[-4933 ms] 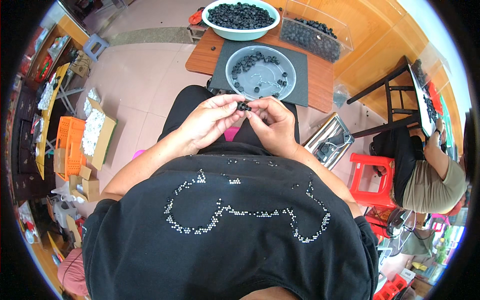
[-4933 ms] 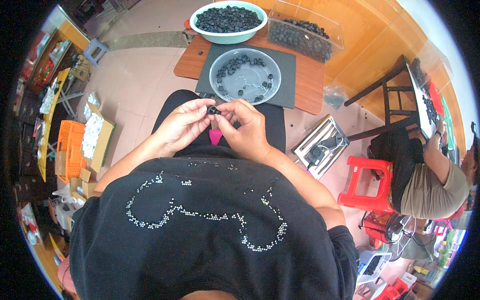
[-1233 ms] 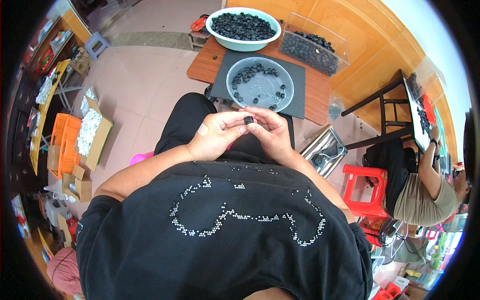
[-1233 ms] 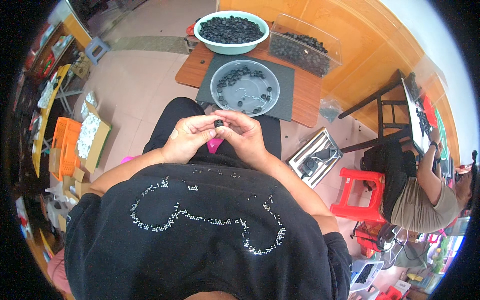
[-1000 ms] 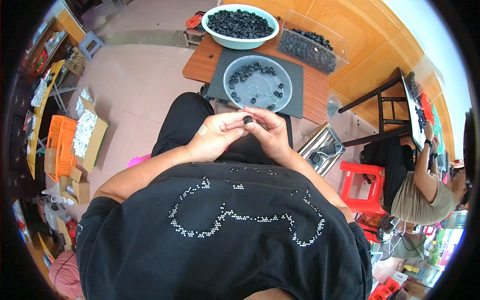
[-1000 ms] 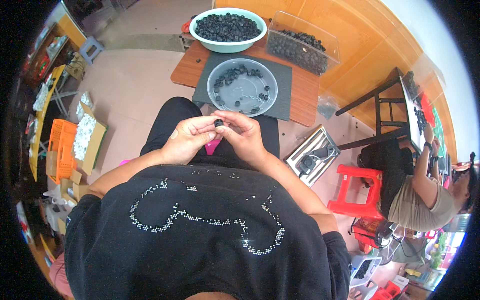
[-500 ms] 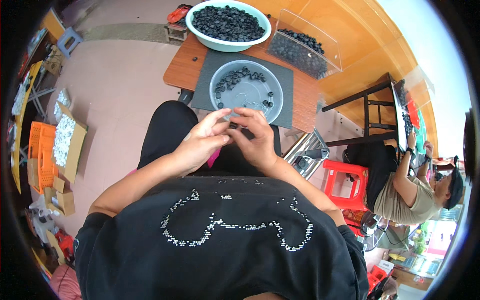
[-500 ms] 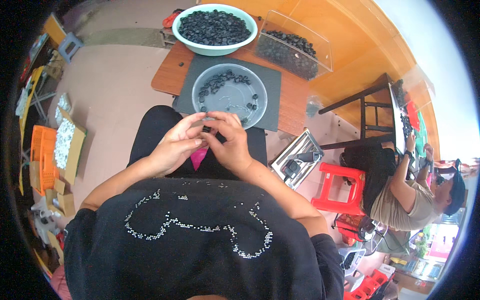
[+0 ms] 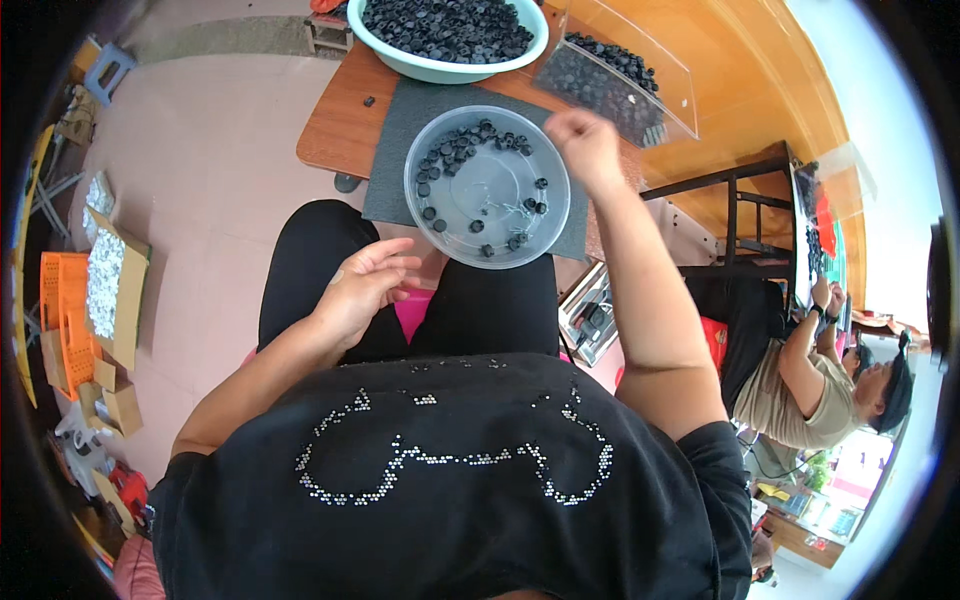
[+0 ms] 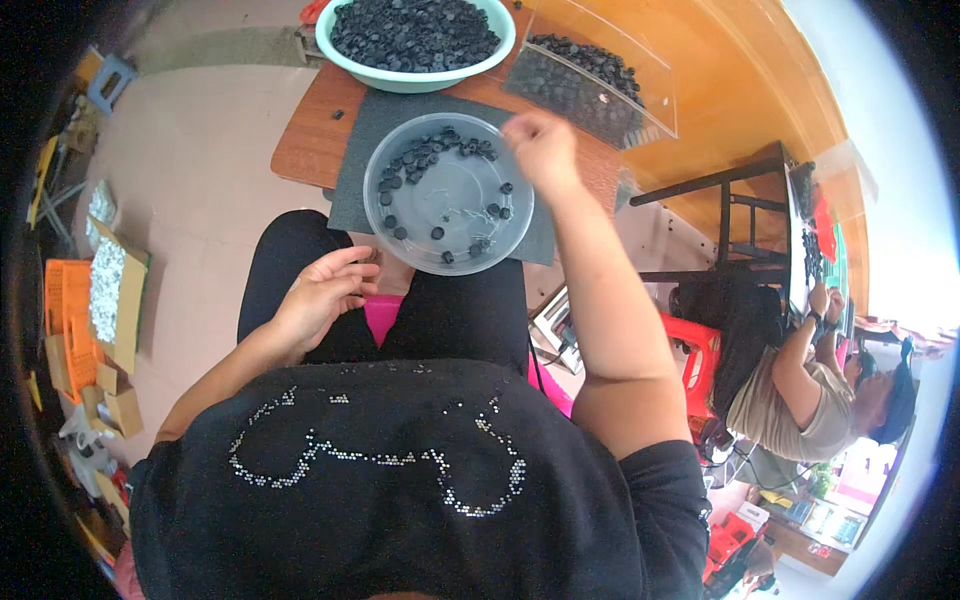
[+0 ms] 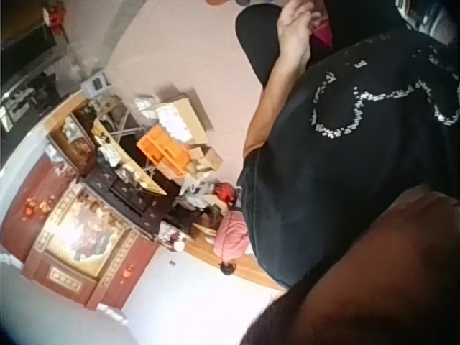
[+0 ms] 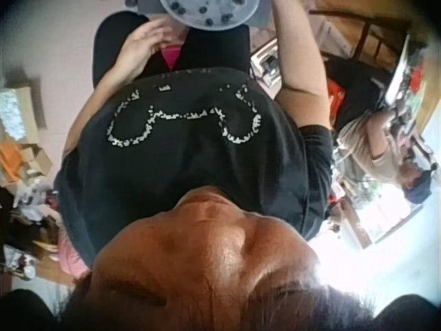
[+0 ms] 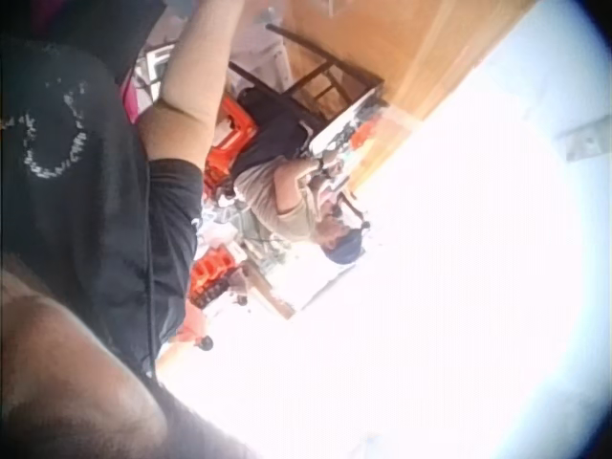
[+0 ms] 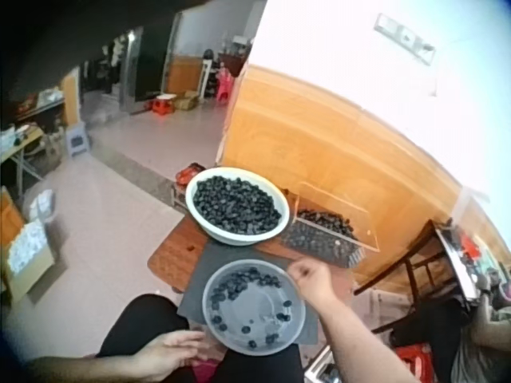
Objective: The person sorts and assembles small black plastic components by hand, transferring them from a bowl into a clear container.
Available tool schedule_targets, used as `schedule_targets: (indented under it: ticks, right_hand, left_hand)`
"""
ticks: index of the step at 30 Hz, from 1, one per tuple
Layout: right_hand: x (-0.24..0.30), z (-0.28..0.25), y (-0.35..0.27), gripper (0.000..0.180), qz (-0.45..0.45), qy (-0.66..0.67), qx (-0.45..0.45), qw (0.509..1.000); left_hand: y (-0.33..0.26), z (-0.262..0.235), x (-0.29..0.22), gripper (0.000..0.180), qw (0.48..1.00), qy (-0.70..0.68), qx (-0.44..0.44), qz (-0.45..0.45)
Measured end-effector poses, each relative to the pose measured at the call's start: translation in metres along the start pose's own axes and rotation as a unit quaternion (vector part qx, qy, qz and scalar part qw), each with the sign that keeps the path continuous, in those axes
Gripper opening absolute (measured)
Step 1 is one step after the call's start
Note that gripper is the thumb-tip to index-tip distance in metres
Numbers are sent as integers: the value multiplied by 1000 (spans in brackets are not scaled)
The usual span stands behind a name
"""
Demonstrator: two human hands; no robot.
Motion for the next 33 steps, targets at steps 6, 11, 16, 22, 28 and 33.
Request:
schedule_targets:
  ticks: [6, 11, 16, 22, 28, 33]
  right_hand:
    - [32, 63, -36, 10, 24, -436, 149, 887]
    - [28, 76, -39, 16, 41, -413, 142, 899]
    - [122, 111, -68, 15, -133, -51, 148, 979]
    - [167, 144, -101, 18, -242, -54, 182, 952]
    - [163, 151, -108, 39, -214, -29, 233, 948]
    - [134, 145, -81, 26, -151, 10, 226, 962]
  left_hand:
    - [3, -15, 7, 32, 1000, -17, -8, -10]
    - [9, -6, 5, 29, 999, -2, 45, -18]
    - [10, 5, -6, 26, 996, -73, 46, -1]
    - [10, 0, -5, 22, 989, -123, 71, 33]
    - [15, -9, 2, 20, 984, -170, 43, 42]
    - [11, -13, 3, 16, 984, -170, 57, 21]
Point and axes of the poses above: each hand's wrist, its own y-axis towards the middle knuckle, its own z-axis out of the palm, x = y × z, the point moved 8 cm from there along y, towards the middle knuckle, and after that the axes turned 15 degrees about x, right-handed, at the moved point
